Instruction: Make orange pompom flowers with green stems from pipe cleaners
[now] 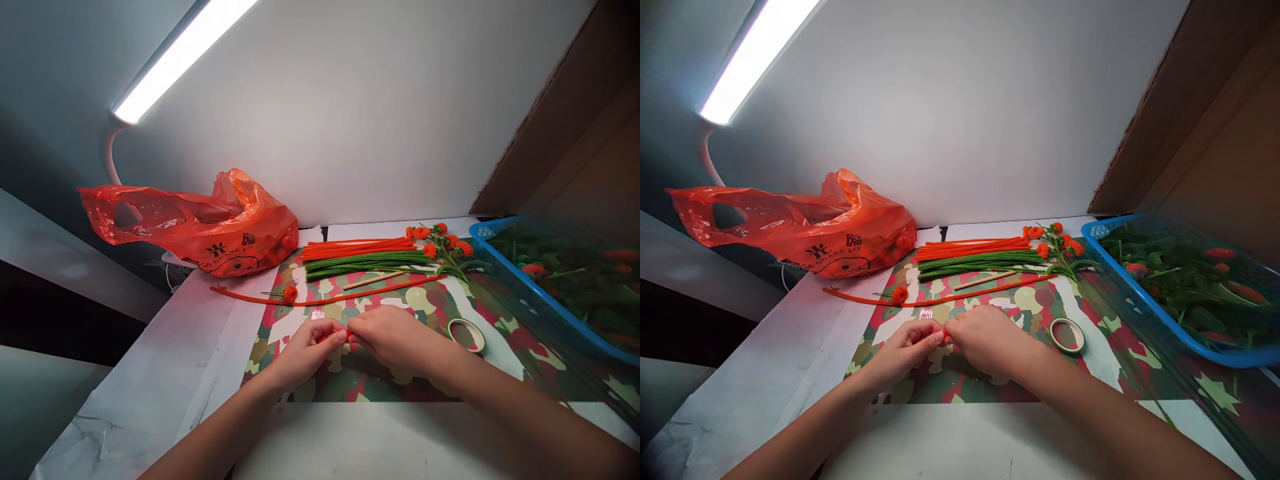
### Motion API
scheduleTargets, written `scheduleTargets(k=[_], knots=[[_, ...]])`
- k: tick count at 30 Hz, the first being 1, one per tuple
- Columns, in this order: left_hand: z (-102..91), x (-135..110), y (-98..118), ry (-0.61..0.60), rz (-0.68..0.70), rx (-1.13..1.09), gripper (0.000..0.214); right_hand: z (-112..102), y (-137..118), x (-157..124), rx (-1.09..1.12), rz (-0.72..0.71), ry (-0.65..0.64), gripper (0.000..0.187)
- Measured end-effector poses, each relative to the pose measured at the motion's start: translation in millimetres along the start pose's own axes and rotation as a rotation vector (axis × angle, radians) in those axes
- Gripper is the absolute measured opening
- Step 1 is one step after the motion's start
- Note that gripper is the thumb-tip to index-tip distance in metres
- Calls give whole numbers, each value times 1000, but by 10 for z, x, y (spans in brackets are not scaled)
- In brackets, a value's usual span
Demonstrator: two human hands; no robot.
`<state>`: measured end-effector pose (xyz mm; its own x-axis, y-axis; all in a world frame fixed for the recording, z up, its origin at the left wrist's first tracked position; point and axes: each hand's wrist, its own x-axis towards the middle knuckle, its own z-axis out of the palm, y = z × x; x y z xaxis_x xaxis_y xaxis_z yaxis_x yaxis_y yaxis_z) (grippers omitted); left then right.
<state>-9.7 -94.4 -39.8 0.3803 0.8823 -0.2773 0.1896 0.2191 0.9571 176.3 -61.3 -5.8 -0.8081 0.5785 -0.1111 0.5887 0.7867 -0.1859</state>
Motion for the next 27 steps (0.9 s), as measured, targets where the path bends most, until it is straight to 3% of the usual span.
scheduleTargets(k=[16, 21, 24, 27], knots=[[-11, 12, -37, -26, -99, -15, 40, 90, -55, 6, -73, -54, 53, 8], [-23, 11, -12, -23, -145, -40, 41, 100, -64, 22, -158, -79, 64, 18], [-21, 11, 4, -21, -147, -72, 39, 75, -59, 25, -202, -84, 38, 4], [1, 21, 3, 0, -139, -141, 36, 71, -44, 28, -211, -80, 20, 13]])
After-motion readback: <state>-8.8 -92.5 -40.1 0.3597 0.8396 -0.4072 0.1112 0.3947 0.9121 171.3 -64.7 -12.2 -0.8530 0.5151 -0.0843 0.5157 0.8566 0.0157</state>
